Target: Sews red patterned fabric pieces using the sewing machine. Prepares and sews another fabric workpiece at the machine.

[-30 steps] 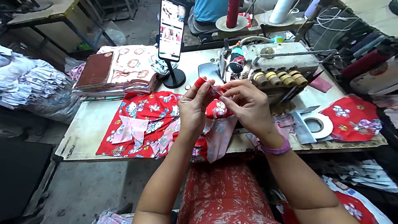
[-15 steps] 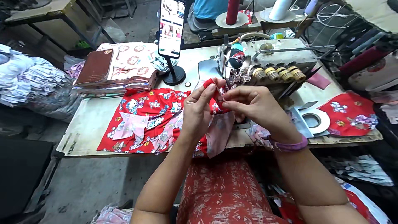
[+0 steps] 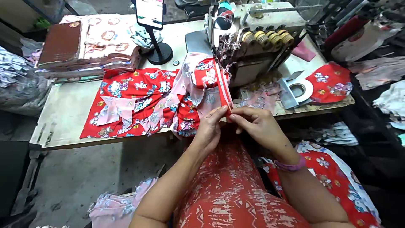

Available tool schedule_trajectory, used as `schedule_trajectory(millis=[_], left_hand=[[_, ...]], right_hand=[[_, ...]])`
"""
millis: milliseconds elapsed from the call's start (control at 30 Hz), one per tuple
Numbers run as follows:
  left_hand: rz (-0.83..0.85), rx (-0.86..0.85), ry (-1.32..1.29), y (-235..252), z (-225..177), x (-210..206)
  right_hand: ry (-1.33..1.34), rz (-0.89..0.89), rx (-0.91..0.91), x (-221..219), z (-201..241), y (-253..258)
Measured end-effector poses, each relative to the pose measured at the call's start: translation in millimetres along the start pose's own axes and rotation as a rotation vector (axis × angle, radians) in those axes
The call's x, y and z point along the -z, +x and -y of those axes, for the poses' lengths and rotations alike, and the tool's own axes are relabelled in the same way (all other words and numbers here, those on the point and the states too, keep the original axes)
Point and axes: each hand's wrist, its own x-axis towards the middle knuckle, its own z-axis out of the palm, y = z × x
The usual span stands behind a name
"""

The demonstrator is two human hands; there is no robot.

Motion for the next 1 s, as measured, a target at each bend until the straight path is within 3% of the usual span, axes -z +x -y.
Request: schedule_trajectory(millis=[200, 267, 333, 433, 467, 533, 633, 767, 867, 933, 1000], left_hand=[[-0.105, 0.052, -0.004, 5, 3, -7], [-0.109, -0.018, 0.086, 7, 4, -7], [-0.051, -0.340, 0.434, 11, 1, 4], [-0.012, -1.196, 1.249, 52, -31, 51], [0.012, -1.329, 1.424, 68, -47, 64], [0.145, -1.430, 1.591, 88, -73, 78], [0.418, -1.480, 1.541, 80, -105, 66], [0.674, -1.330, 1.440, 24, -120, 26], [0.883, -1.310, 1.566, 0, -115, 0], [0.753, -1.326, 1.930, -13, -120, -8], [0.560, -1.151, 2.237, -18, -130, -9]], right_hand=[[-0.080, -0.019, -0.021, -3, -4, 7], [-0.189, -0.040, 0.038, -4, -6, 10], [-0.256, -0.041, 0.113, 2, -7, 9], [-0.157, 0.008, 0.056, 13, -4, 9], [-0.099, 0.049, 0.005, 13, -3, 12], [-0.061, 0.165, -0.070, 9, -5, 18], [0.000, 0.267, -0.012, 16, 5, 28], [0.305, 0.100, 0.127, 33, 38, 49], [0.277, 0.096, 0.186, 14, 52, 63], [0.081, 0.275, 0.091, 5, 51, 67], [-0.044, 0.416, -0.009, 5, 46, 68]])
